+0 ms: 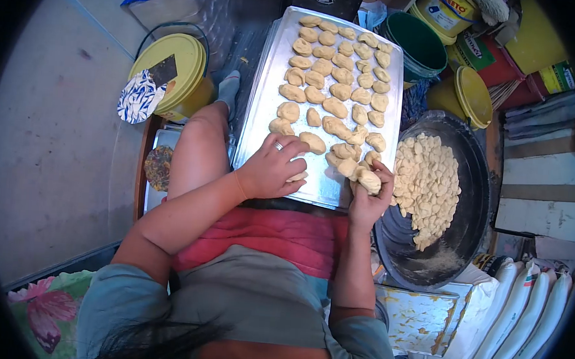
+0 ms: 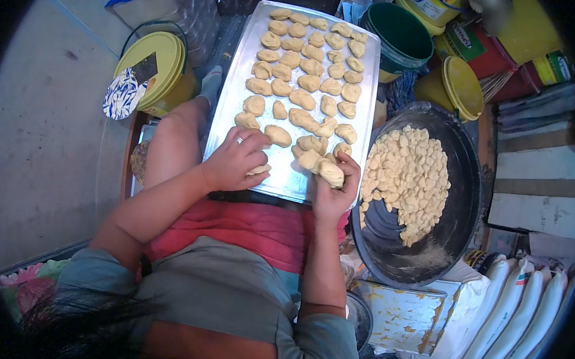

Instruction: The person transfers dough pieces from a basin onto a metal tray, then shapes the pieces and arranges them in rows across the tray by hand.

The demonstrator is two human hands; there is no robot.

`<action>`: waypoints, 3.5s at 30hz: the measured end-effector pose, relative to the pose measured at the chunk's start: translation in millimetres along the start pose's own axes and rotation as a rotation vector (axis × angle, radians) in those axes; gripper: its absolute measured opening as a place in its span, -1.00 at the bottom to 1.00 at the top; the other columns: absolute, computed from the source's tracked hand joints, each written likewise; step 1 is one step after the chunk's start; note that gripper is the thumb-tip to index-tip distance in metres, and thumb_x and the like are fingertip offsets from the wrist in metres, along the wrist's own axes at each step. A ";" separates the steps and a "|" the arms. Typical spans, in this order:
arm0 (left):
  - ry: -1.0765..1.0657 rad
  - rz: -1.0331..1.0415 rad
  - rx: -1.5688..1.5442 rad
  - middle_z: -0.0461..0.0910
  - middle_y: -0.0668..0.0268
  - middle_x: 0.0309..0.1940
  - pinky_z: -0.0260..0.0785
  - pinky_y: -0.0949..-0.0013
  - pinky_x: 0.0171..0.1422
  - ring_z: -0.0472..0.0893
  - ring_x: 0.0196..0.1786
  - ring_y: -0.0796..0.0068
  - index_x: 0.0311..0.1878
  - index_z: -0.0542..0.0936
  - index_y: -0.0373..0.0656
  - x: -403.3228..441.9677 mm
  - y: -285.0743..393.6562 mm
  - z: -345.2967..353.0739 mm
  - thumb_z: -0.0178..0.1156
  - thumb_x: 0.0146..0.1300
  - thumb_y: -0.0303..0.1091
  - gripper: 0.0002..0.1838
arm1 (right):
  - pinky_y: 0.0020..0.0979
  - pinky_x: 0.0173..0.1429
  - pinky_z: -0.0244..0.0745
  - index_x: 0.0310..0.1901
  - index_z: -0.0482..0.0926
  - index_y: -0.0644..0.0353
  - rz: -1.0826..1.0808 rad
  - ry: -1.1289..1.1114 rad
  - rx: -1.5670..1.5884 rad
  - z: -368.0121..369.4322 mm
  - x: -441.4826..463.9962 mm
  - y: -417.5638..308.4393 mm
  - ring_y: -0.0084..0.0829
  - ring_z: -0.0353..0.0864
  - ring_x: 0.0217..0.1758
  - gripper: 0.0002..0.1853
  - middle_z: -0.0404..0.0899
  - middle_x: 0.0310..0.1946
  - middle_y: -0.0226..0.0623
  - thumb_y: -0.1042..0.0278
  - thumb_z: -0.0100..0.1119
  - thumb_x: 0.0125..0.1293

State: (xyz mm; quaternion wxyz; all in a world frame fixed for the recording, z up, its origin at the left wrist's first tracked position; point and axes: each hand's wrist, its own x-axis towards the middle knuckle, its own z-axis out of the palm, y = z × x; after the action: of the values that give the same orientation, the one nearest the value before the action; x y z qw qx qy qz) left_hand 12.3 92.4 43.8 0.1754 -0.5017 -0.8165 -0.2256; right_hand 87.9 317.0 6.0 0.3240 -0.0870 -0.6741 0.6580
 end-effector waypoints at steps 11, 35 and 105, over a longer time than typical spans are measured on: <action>0.054 -0.090 -0.123 0.52 0.29 -0.47 0.43 0.22 -0.21 0.57 -0.37 0.21 -0.37 0.54 -0.09 -7.0 0.6 0.8 0.40 0.09 -0.27 -0.79 | -0.25 0.09 0.57 0.03 0.61 0.16 -0.090 -0.579 -0.730 5.3 5.3 -57.2 -0.14 0.61 -0.01 -0.55 0.58 -0.01 -0.10 0.54 0.25 0.01; -0.228 -0.149 -0.278 0.57 0.30 -0.21 0.52 0.13 -0.16 0.64 -0.21 0.17 -0.13 0.55 -0.10 -8.8 -9.6 -29.7 0.25 0.15 -0.33 -0.78 | -0.17 0.11 0.57 0.05 0.63 0.10 0.014 -0.649 -0.992 21.9 14.2 -70.6 -0.13 0.60 0.12 -0.52 0.54 0.14 -0.21 0.44 0.35 -0.01; -0.423 -0.553 0.004 0.57 0.24 -0.22 0.51 0.14 -0.12 0.64 -0.18 0.13 0.03 0.66 -0.03 -6.4 -1.2 -32.7 0.29 0.21 -0.15 -0.66 | -0.50 -0.07 0.50 -0.04 0.52 0.30 0.616 -0.361 0.371 53.6 -6.8 -44.4 -0.58 0.56 -0.16 -0.78 0.60 -0.18 -0.33 0.59 0.07 0.29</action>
State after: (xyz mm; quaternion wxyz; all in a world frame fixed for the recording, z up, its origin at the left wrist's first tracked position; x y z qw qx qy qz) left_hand 15.9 69.4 67.7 -0.0644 -0.2968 -0.9402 -0.1541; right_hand 77.3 263.5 49.7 -0.0018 -0.1079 -0.5326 0.8395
